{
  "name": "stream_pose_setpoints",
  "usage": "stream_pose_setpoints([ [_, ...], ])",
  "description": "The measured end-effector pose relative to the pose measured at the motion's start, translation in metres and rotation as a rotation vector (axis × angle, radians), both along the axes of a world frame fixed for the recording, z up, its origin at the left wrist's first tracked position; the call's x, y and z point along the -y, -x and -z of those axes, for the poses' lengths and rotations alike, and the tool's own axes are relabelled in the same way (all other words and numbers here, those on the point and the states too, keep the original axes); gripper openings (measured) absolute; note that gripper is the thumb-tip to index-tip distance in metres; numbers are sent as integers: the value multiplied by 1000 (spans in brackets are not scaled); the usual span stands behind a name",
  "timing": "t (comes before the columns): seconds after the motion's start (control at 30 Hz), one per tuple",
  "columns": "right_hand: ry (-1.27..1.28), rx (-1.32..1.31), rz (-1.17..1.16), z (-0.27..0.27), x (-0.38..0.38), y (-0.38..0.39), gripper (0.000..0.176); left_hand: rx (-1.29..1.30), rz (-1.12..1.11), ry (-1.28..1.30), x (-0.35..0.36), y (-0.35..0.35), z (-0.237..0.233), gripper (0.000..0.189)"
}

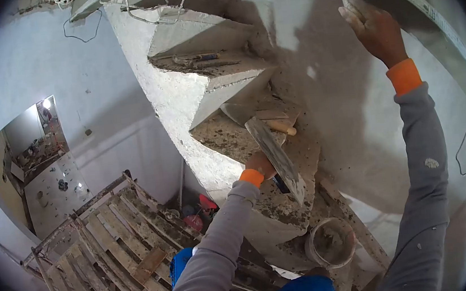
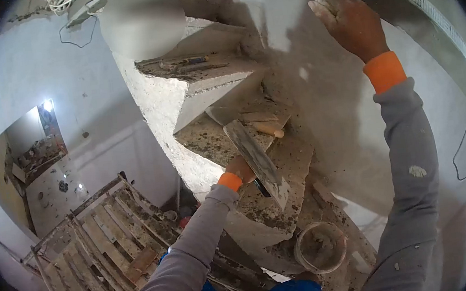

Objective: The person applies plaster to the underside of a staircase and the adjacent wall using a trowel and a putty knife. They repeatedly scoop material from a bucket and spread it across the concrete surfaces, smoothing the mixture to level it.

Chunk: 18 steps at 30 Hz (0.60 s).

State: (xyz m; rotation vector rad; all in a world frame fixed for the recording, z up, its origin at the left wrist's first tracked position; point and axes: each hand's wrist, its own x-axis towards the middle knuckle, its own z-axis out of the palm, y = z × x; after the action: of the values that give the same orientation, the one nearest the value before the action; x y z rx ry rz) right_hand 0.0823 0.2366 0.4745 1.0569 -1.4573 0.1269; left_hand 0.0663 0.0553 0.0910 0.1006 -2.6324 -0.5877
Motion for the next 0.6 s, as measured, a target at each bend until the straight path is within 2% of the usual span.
stream_pose_setpoints([
  [0.03,19,-6,-77,3,-5,-5,32,-60,22,41,10,24,24,39],
  [0.07,38,-13,-153,7,-9,-8,32,-120,44,82,12,26,26,38],
  [0.17,47,51,-226,16,-32,4,32,-52,15,39,9,25,23,38],
  [0.27,7,120,-103,24,-48,20,33,17,3,40,2,5,6,38],
  [0.37,-20,50,127,23,-43,51,35,35,29,125,4,9,7,38],
  [0.47,-11,-38,221,13,-31,67,36,20,35,186,8,20,15,38],
  [0.6,49,25,163,4,-25,39,38,66,14,177,9,24,17,36],
])
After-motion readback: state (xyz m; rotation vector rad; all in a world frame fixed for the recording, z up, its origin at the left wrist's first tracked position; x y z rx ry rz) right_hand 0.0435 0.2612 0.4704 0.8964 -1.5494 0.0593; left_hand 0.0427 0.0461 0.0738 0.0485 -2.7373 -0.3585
